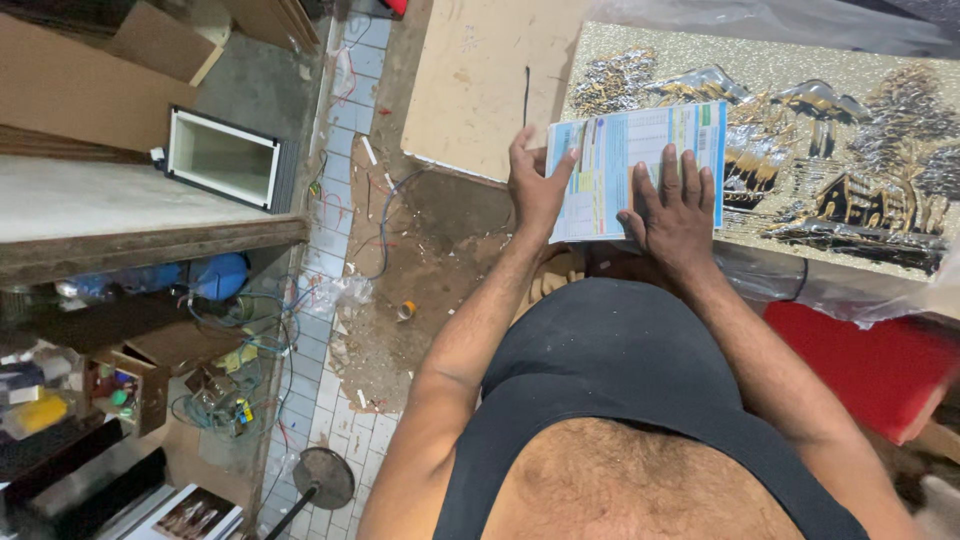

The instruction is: The person repeatedly flips through a stack of printed papers, separating them into smaller piles on a workbench. The person handles the papers by hand, moving them from one side to the other in a repetitive sorting motion.

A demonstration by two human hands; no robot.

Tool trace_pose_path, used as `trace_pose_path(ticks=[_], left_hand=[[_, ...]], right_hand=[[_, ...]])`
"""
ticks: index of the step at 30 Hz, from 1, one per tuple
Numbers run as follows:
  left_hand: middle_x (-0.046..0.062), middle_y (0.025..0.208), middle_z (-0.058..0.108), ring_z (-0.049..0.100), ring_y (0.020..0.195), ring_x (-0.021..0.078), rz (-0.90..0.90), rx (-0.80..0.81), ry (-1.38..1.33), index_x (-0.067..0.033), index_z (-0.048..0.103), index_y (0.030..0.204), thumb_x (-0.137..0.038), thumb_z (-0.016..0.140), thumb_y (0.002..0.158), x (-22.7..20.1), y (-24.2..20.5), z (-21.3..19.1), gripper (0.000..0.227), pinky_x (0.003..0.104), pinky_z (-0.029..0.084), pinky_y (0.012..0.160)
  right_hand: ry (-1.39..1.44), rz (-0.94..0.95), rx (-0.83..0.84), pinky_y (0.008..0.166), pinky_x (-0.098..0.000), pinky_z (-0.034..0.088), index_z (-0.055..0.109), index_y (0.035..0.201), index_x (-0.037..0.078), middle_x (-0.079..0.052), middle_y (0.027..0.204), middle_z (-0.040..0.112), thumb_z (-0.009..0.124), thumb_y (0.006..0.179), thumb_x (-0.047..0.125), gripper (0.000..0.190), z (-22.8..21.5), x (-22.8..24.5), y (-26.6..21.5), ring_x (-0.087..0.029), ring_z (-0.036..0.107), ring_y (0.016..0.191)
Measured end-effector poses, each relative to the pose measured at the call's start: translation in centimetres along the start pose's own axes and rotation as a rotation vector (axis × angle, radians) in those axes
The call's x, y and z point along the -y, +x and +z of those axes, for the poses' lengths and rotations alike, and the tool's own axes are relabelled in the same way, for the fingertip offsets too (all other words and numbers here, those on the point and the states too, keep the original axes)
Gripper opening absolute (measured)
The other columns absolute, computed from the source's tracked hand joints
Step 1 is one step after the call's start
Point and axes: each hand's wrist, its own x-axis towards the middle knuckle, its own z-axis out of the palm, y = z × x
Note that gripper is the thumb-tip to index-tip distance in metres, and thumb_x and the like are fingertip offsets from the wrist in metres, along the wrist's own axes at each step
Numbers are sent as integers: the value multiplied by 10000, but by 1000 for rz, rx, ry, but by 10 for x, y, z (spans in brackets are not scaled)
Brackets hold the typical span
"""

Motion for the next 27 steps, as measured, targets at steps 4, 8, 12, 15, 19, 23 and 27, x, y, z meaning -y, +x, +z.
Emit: trace_pose_path(ticks=[4, 8, 12, 15, 19, 23, 27], left_hand=[[129, 980, 777, 743, 926, 282, -34, 139, 248, -99, 656, 1257, -226, 688, 1020, -11, -2, -2, 271, 407, 575, 778], [115, 1045, 770, 745, 1001, 220, 149, 186, 235, -160, 622, 1311, -211, 620, 1048, -27, -14, -5, 268, 352, 579, 794], [103, 1189, 761, 730, 1131, 211, 381, 422, -97, -163, 642, 1274, -47, 632, 1057, -38, -16, -25, 246, 328, 592, 945], [84, 1247, 732, 689, 1204, 200, 437, 502, -298, -168, 620, 1289, 36, 634, 1050, -47, -12, -30, 315, 333, 568, 1031], [80, 1313, 696, 642, 1295, 194, 502, 587, -364, -174, 548, 1254, 35, 638, 1039, -51, -9, -31, 314, 350, 599, 1049], [124, 1354, 663, 609, 1343, 225, 430, 601, -478, -134, 494, 1265, 74, 575, 1062, -44, -13, -21, 302, 375, 540, 1115], [107, 1308, 664, 615, 1232, 175, 303, 483, -504, -96, 495, 1268, 30, 586, 1053, -28, -13, -1, 266, 303, 536, 1018]], right_hand=[[-63, -7, -12, 1304, -556, 124, 336, 1700, 213, -204, 1768, 174, 605, 1065, 628, 805, 4, 0, -2, -394, 148, 1621], [391, 123, -234, 1303, -623, 156, 139, 1661, 30, -315, 1723, 109, 764, 971, 516, 1051, -4, -18, 5, -448, 176, 1606], [1038, 413, -349, 1261, -568, 305, 188, 1629, 15, -258, 1671, 306, 882, 955, 294, 1006, -36, -59, 5, -369, 350, 1539], [1572, 505, -243, 1136, -454, 502, 496, 1380, -13, -166, 1348, 595, 877, 985, 142, 570, -65, -76, 2, -273, 595, 1251], [1681, 321, -443, 796, -306, 596, 662, 1102, 68, -43, 983, 729, 806, 1027, 90, 164, -89, -63, -14, -154, 700, 885], [1428, 315, -384, 906, -297, 598, 633, 1150, 63, -45, 1121, 726, 730, 1046, 144, 163, -87, -50, -13, -144, 710, 1016], [1368, 402, -314, 906, -284, 557, 607, 1209, 59, -23, 1096, 687, 736, 1027, 161, 245, -73, -42, 0, -130, 667, 1040]])
